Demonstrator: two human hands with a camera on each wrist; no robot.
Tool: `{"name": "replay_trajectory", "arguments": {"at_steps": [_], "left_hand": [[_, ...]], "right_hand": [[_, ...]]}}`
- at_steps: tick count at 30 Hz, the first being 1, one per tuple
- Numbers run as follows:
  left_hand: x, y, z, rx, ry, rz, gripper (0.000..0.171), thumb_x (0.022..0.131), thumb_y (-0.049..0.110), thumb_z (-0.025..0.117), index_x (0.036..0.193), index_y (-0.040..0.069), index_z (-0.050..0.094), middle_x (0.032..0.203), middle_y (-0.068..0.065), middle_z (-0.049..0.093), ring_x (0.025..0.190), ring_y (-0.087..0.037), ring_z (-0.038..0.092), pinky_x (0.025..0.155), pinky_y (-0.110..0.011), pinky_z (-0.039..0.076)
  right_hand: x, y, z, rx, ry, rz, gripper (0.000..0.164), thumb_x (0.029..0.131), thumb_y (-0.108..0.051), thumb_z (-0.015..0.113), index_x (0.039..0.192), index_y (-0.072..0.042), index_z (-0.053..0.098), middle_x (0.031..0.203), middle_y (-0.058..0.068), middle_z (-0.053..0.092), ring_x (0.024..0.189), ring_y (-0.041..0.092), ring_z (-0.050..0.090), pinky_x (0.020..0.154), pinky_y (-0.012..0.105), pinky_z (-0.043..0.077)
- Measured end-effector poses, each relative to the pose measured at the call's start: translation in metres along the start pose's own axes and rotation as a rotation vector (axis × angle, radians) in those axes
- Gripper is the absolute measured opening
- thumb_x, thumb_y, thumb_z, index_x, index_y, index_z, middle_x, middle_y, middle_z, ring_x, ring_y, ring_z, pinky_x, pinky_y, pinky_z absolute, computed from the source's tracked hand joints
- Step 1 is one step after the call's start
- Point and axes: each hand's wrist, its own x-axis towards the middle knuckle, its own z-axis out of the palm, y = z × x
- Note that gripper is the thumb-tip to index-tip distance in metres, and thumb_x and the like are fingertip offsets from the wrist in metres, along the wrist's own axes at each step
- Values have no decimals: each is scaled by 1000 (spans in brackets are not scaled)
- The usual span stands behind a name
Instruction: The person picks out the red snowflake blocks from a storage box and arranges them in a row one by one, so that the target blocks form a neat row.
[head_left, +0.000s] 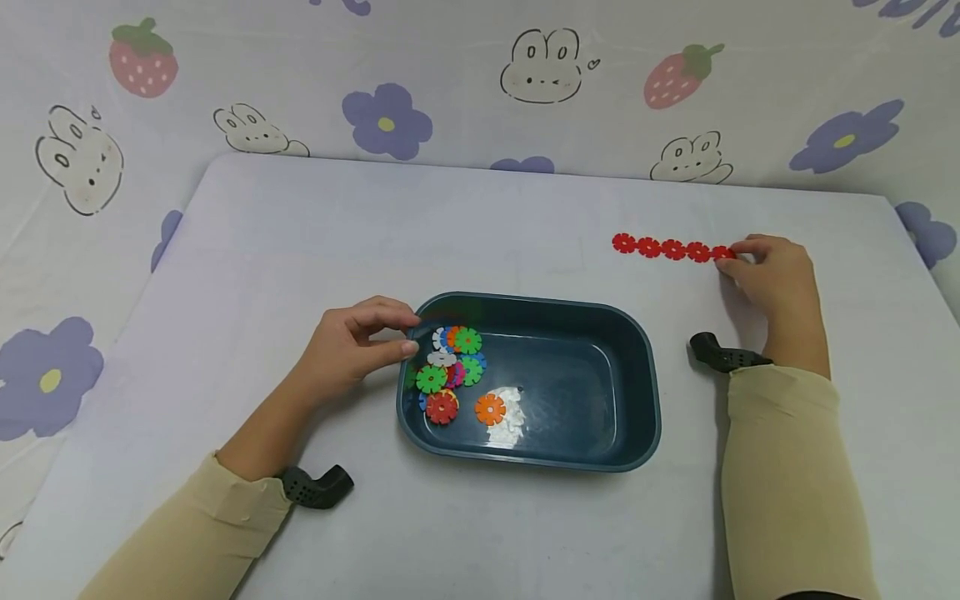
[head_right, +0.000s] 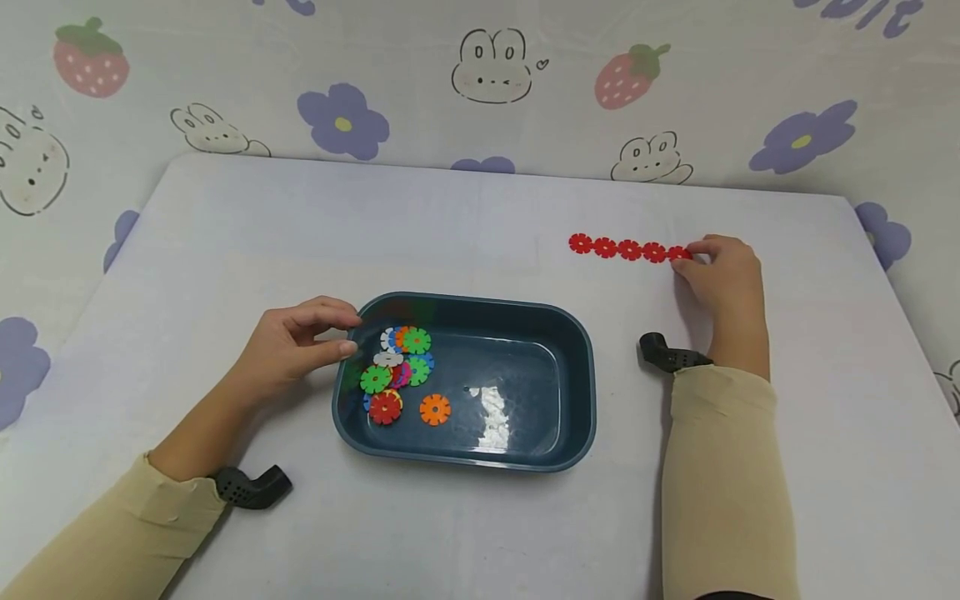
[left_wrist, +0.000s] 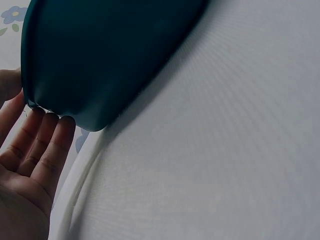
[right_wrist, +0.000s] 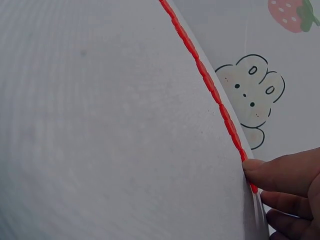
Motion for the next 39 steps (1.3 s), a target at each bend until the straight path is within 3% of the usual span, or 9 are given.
{"name": "replay_trajectory", "arguments": {"at_steps": [9,18,26,33,39], "left_hand": [[-2,1,-2,1,6,7,28,85,1,74,112,-4,69,115,-12,65,111,-22,61,89,-25,56],[-2,3,-4,12,6,11,28,86,2,74,112,-6,68,114,-6,66,111,-23,61,89,-25,55],[-1,2,-5,15,3,-10,29,86,4,74,113,-5,68,116,-8,65,111,-26,60,88,-25,56],[-1,2,-2,13,0,-14,30,85,5,76,112,-6,68,115,-6,66,111,-29,60,90,-25,55],[0,2,-1,8,2,-9,30,84,3,76,112,-6,68,115,-10,65,110,-29,61,90,-26,55]], "right_hand": [[-1,-5,0,1,3,11,57,97,-43,53,138,-3,54,157,18,33,146,43,23,109,63,34],[-4,-10,0,7,3,20,60,96,-45,54,140,-4,53,156,22,33,146,43,23,109,63,34],[-13,-30,-4,72,56,15,68,94,-54,53,149,-15,44,156,19,34,144,41,29,107,59,40],[-44,-80,-14,149,137,-141,59,91,-54,59,143,-25,53,141,7,57,130,27,53,102,45,49],[-88,-137,-14,220,130,-463,42,92,-41,67,129,-20,66,117,2,71,103,10,64,78,17,52]]}}
